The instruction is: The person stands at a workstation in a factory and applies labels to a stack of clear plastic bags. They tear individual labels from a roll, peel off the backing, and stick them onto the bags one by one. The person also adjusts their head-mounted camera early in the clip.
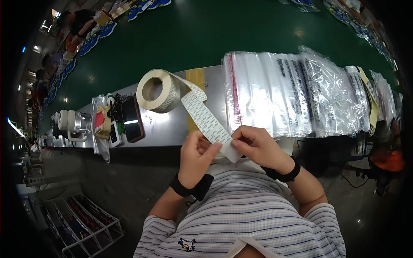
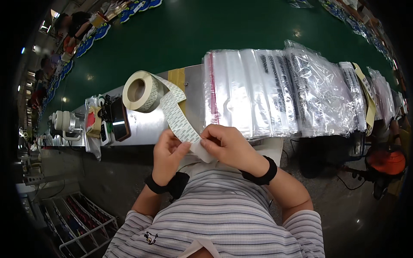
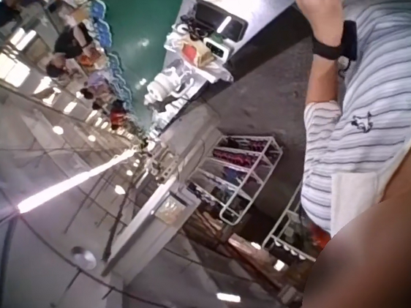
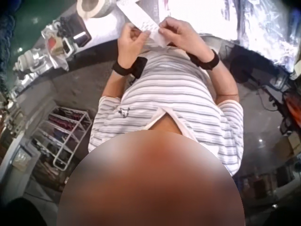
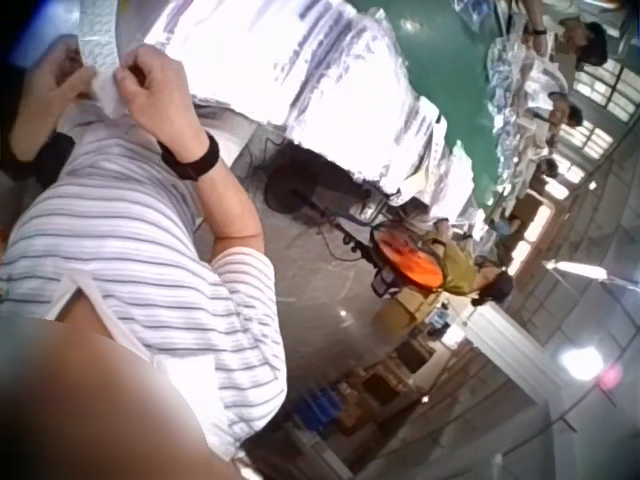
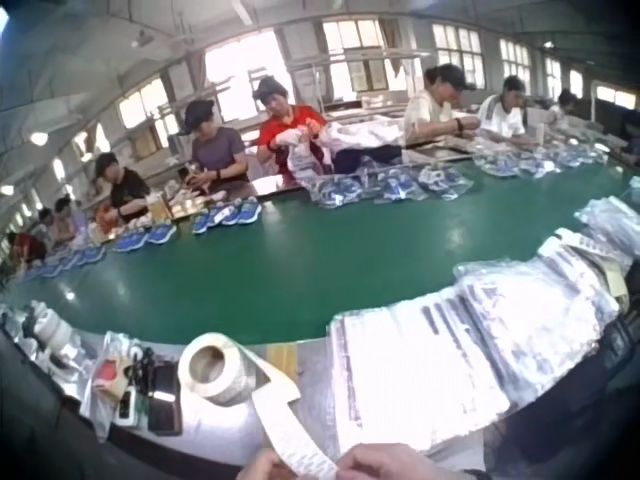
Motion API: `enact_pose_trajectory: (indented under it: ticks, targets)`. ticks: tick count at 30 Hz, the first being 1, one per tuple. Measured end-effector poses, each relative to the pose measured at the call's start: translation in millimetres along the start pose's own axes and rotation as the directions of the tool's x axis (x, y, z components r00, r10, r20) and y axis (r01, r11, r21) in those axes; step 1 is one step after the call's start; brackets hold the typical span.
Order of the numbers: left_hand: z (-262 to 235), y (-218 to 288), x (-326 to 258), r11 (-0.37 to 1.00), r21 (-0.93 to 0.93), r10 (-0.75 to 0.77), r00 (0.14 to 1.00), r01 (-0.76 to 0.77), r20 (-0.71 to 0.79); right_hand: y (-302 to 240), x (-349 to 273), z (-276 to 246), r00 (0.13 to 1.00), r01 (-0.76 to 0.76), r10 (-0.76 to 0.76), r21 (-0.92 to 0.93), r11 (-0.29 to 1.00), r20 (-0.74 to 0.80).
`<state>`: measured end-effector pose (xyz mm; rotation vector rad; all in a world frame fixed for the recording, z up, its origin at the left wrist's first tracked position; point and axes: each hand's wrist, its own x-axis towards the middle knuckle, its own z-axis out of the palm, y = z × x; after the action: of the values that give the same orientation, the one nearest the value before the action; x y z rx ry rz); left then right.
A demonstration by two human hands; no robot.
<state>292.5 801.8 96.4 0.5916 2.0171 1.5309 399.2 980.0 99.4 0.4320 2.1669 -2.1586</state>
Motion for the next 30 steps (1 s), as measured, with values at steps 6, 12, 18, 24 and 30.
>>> enact_pose_trajectory:
  ticks: [6, 12, 18, 24, 30]
  targets:
    - [11.2, 4.0, -4.1, 0.873, 0.281, 0.373, 0.917, -0.398, 0.141, 2.4, 8.2, 3.8, 0.966, 0.257, -0.257, -0.004, 0.966, -0.010]
    - [18.2, 4.3, 13.2, 0.980, -0.020, 0.199, 0.974, -0.198, 0.106, 11.1, 6.2, 6.7, 0.951, 0.236, -0.268, -0.199, 0.951, -0.153]
    - [-0.6, 13.6, 31.4, 0.921, 0.168, 0.380, 0.904, -0.351, -0.193, 5.2, -20.1, -22.9, 0.985, -0.167, 0.166, -0.422, 0.891, -0.040]
    - [25.5, 6.0, 56.6, 0.506, 0.421, 0.483, 0.652, -0.753, 0.584, 25.1, 16.6, -22.8, 0.768, -0.317, -0.422, -0.858, 0.404, -0.482]
    - [32.2, -11.9, 60.6, 0.526, 0.510, 0.275, 0.703, -0.681, 0.656, 52.2, 24.9, -34.7, 0.704, -0.455, -0.396, -0.803, 0.385, -0.589]
